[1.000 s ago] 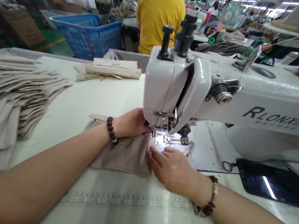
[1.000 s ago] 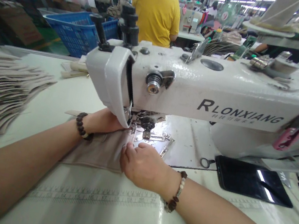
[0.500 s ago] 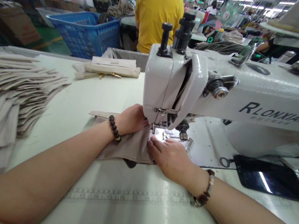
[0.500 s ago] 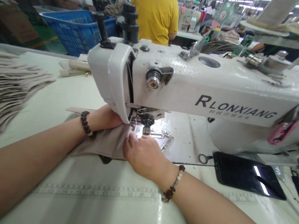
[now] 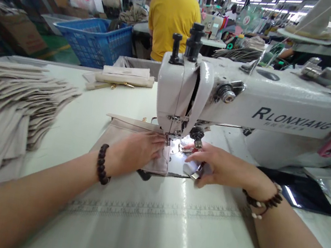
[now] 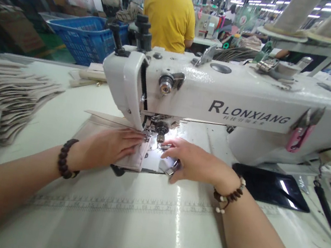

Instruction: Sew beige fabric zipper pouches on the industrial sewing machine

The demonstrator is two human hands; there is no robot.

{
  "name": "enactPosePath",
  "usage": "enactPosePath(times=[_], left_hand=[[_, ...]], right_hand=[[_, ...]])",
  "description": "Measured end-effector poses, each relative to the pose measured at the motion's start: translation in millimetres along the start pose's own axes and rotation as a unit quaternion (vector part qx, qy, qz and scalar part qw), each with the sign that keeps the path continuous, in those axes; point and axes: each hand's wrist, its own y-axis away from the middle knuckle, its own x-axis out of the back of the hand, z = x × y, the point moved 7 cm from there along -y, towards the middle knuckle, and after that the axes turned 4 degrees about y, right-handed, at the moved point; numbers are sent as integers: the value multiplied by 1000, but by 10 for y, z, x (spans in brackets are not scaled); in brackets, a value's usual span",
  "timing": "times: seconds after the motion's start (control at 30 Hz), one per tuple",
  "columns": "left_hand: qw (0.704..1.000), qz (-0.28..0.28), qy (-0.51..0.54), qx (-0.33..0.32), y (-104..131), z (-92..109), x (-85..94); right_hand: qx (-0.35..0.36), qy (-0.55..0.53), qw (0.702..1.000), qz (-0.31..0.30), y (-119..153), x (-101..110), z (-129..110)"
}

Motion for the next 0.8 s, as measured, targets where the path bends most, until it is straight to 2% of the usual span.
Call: enactPosePath(times=[0.17,0.3,0.4,0.47,0.57,0.67,0.8], left_hand=[[998,19,17,59,13,-65,-34],[999,26,24,40,8,-45,-20],[998,28,45,20,23,-12,-7],[997,22,73,19,44,-6,-6],[995,12,91,25,91,17,-6],[997,28,78,10,142,91,14],[991,75,113,-16,196,151,49]], right_hand=[[-23,-15,1000,7,26,32,72],[-19,9,999,28,-17,2,45],[-73,82,989,97,-134,-31,52],[-126,145,969,154,-225,-57,58],[-149,207,945,207,-316,-103,24],[-95,243,941,214,-308,-120,-62],[89,243,947,189,-182,-172,-360]])
